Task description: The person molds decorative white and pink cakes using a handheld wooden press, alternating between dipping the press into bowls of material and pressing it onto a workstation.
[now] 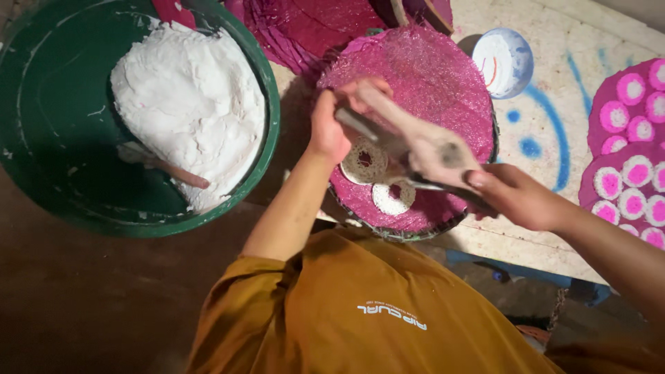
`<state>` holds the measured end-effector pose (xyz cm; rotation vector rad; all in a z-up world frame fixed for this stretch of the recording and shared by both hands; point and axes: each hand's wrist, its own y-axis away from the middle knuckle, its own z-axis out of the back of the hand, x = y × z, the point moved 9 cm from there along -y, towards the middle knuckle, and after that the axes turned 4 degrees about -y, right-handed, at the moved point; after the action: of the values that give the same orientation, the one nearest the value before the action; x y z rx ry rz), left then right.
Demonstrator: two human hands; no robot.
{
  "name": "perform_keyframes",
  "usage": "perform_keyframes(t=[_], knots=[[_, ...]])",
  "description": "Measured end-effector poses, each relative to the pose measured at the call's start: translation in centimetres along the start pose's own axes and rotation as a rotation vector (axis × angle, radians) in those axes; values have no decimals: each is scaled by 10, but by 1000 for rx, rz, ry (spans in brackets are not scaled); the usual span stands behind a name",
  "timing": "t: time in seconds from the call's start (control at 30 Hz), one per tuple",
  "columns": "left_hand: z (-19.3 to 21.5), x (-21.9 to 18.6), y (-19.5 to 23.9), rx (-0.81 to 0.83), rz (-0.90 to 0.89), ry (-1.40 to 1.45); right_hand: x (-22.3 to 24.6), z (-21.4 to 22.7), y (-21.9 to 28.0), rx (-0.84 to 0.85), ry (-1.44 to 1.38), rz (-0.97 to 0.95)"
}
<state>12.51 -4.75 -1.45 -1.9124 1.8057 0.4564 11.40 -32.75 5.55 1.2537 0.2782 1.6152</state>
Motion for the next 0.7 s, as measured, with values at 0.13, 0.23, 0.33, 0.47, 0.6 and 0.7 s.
perform_keyframes(t=[0.13, 0.23, 0.33, 0.47, 0.6, 0.7], knots=[[-1, -13, 29, -18, 152, -1173, -6, 11, 30, 3, -306, 231], [-45, -22, 56, 279, -80, -1758, -12, 7, 49, -65, -563, 322], [-53, -20, 67, 305, 24, -1918, -14, 3, 59, -160, -656, 386], [-55, -19, 64, 334, 1, -1900, -14, -3, 67, -126, -720, 479], [-45, -16, 66, 360, -18, -1912, -29, -3, 70, -193, -737, 463], [-37, -13, 64, 353, 74, -1883, -37, -4, 68, -208, -773, 435]])
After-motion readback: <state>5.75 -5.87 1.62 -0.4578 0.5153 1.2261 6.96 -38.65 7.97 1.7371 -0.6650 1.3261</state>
